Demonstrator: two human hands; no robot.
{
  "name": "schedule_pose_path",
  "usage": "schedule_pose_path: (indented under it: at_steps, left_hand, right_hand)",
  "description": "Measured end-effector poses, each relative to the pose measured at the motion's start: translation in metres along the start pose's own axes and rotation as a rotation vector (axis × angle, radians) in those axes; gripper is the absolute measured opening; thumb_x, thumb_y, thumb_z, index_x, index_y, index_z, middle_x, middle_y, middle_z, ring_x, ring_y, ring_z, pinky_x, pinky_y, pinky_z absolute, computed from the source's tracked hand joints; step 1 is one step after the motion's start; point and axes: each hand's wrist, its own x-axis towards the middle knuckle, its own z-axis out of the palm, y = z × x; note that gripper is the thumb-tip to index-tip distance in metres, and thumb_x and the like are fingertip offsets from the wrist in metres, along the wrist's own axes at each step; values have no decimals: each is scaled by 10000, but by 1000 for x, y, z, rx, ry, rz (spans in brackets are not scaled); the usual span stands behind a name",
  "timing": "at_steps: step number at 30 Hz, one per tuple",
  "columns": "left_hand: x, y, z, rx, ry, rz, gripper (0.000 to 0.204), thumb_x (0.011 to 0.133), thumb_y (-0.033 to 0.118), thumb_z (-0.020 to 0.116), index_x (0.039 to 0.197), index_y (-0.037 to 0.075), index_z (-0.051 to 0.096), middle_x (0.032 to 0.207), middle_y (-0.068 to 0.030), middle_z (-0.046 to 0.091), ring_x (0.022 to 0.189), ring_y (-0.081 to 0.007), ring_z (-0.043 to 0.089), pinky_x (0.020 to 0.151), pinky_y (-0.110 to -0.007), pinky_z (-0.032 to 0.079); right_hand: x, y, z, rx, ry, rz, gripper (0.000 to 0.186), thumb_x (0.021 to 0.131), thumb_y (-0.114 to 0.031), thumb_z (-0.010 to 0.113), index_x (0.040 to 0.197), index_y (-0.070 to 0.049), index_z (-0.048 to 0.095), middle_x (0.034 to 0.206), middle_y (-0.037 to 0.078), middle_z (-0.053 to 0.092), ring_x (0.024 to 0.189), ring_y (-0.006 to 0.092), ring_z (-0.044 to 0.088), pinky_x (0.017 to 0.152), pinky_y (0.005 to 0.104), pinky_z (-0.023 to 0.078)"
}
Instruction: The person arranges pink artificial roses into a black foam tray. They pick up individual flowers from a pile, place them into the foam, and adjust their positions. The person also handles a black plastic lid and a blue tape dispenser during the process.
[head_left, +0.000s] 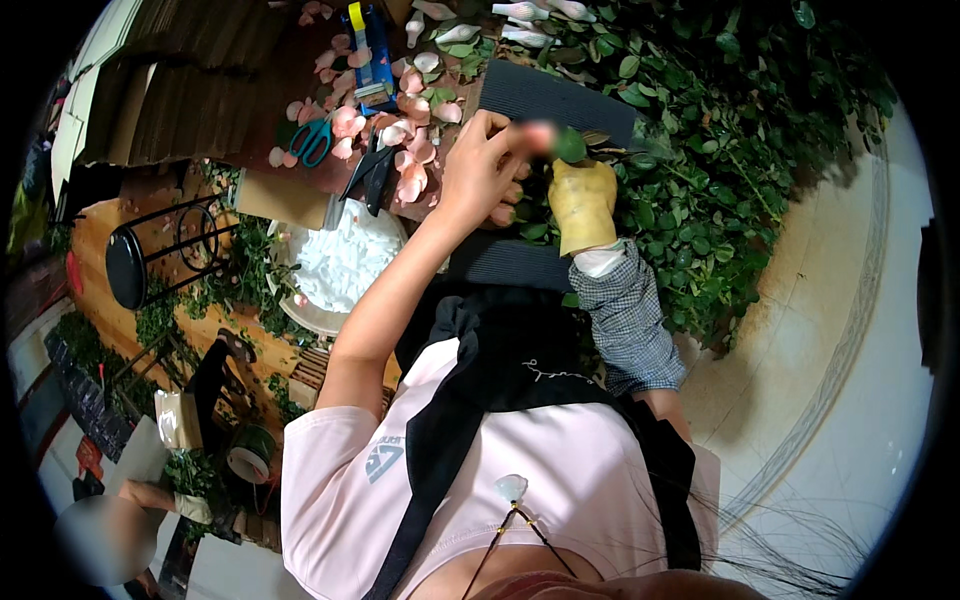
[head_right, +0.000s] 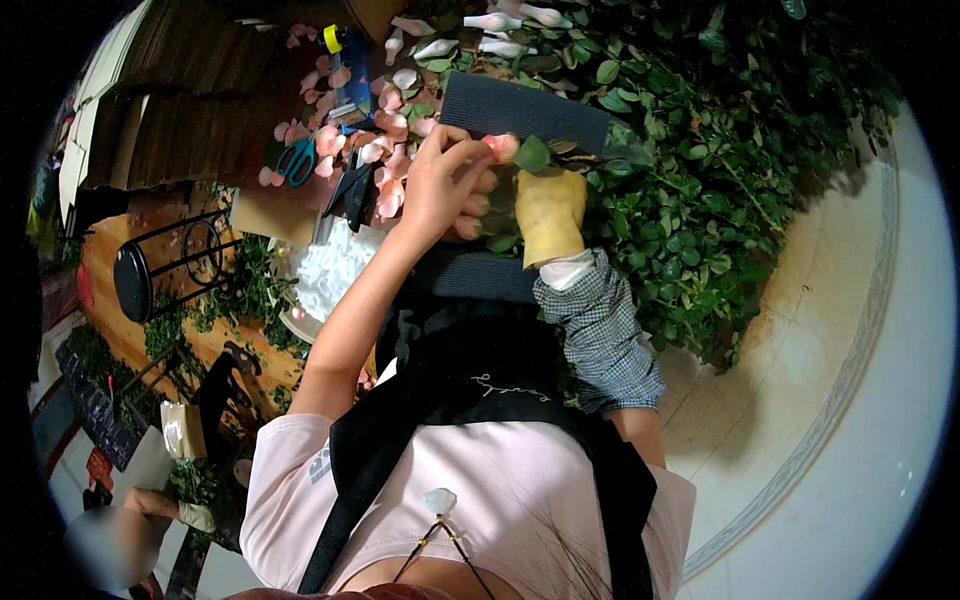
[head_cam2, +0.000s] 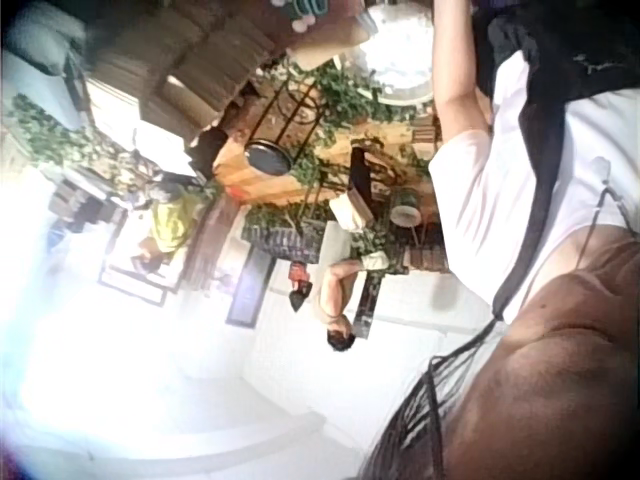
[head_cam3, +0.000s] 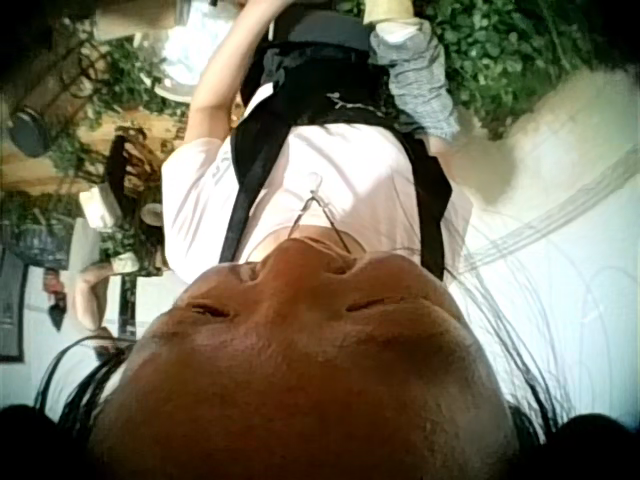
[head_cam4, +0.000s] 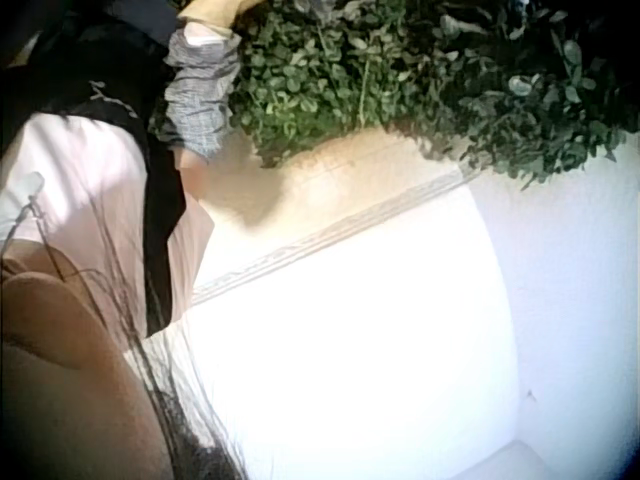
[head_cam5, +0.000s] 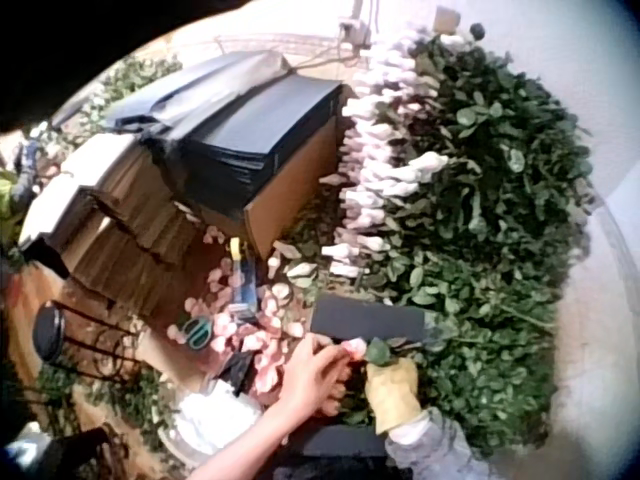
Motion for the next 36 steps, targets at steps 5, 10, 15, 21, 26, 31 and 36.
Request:
schedule_pose_path:
  at_steps: [5, 10, 15, 21, 26, 31, 36]
  left_hand:
    - [-6, -16, -20, -7, 108, -79, 108, 903, 75, 700, 987, 16, 671, 915, -111, 636, 764, -272, 631, 681, -343, 507]
    - [-42, -30, -65, -52, -189, -564, 158, 998, 120, 591, 983, -9, 680, 750, -126, 701, 659, -181, 699, 620, -308, 528]
    - [-62, -7, -45, -188, -233, -581, 197, 1014, 81, 562, 1106, -61, 662, 894, -128, 747, 809, -174, 734, 727, -300, 576]
    - [-68, -1, -39, -178, -201, -587, 212, 1018, 43, 536, 1129, -95, 652, 941, -158, 749, 872, -188, 740, 784, -311, 588]
    - [-72, -14, -43, -359, -268, -671, 235, 1022, 54, 553, 1199, -87, 616, 1053, -158, 724, 954, -192, 723, 815, -306, 582]
    - [-51, 6, -51, -52, -405, -375, 316, 895, 103, 757, 1190, 37, 669, 1037, -100, 634, 844, -220, 678, 742, -342, 554]
    - [-27, 16, -50, 338, -527, 116, 382, 728, 225, 833, 1073, 112, 717, 998, -85, 576, 971, -301, 576, 837, -429, 476]
  right_hand:
    - [-14, 5, -31, 50, 69, -151, 107, 875, -202, 687, 897, -99, 702, 738, 81, 680, 683, 275, 677, 625, 400, 543]
    - [-60, 13, -85, 495, 190, -237, 233, 874, -223, 712, 1072, -104, 684, 746, 97, 684, 678, 292, 670, 640, 429, 534]
    - [-62, -2, -48, 379, 107, -277, 215, 877, -276, 710, 995, -102, 665, 769, 98, 700, 698, 303, 677, 641, 433, 528]
    - [-43, -3, -45, 373, -92, -489, 261, 837, -343, 721, 889, -93, 668, 772, 106, 707, 747, 312, 699, 673, 438, 544]
    - [-35, -3, -30, 343, -66, -537, 217, 844, -304, 691, 885, -91, 687, 732, 97, 702, 693, 306, 697, 637, 433, 542]
    - [-37, -6, -38, 248, -87, -555, 196, 895, -262, 608, 870, -86, 690, 714, 83, 708, 636, 281, 697, 566, 418, 532]
    - [-35, 2, -36, 493, 18, -457, 197, 914, -283, 619, 863, -101, 671, 737, 107, 709, 674, 295, 700, 593, 441, 535]
